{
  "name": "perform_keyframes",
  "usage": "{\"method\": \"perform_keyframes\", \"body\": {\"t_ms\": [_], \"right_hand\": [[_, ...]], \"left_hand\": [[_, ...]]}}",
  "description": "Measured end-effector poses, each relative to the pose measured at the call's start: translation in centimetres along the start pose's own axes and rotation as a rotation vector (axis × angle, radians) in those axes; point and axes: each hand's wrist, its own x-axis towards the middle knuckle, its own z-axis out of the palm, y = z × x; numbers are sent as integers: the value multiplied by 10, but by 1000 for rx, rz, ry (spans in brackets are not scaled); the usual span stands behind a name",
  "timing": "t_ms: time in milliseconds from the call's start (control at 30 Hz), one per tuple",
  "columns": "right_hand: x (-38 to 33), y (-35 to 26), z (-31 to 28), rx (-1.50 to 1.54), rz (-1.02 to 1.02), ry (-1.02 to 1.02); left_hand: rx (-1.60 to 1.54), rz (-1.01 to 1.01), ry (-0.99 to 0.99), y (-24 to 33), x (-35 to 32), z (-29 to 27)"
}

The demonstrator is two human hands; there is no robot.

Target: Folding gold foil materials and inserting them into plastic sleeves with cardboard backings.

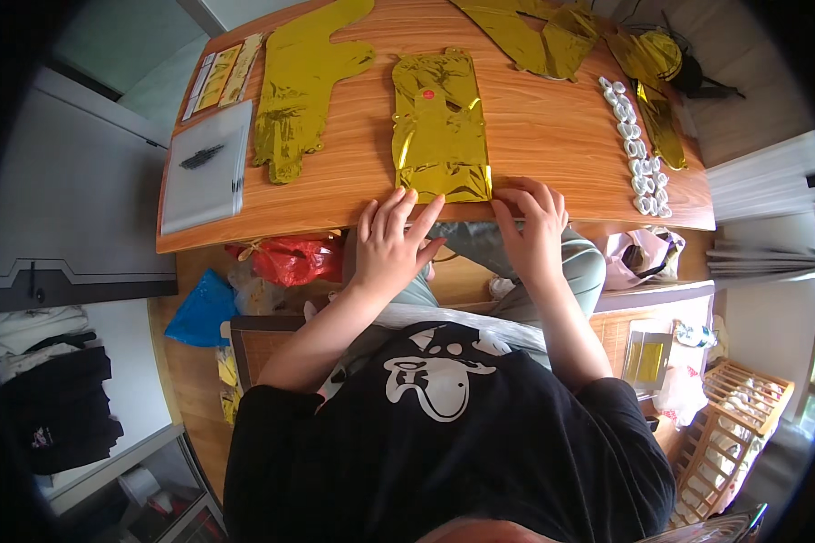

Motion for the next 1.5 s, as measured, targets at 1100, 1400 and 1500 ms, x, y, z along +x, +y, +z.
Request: {"method": "perform_keyframes", "body": {"t_ms": [1100,1400,1500], "right_hand": [[-3,-3,-1,-92,-192,-39],[-15,21,-1,-100,-310,37],[-16,23,0,-124,-348,81]], "left_hand": [[-154,90,-82,-21,-5,-14],[-321,330,-37,-53,2,-31],[-335,367,48,-56,11,-31]]}}
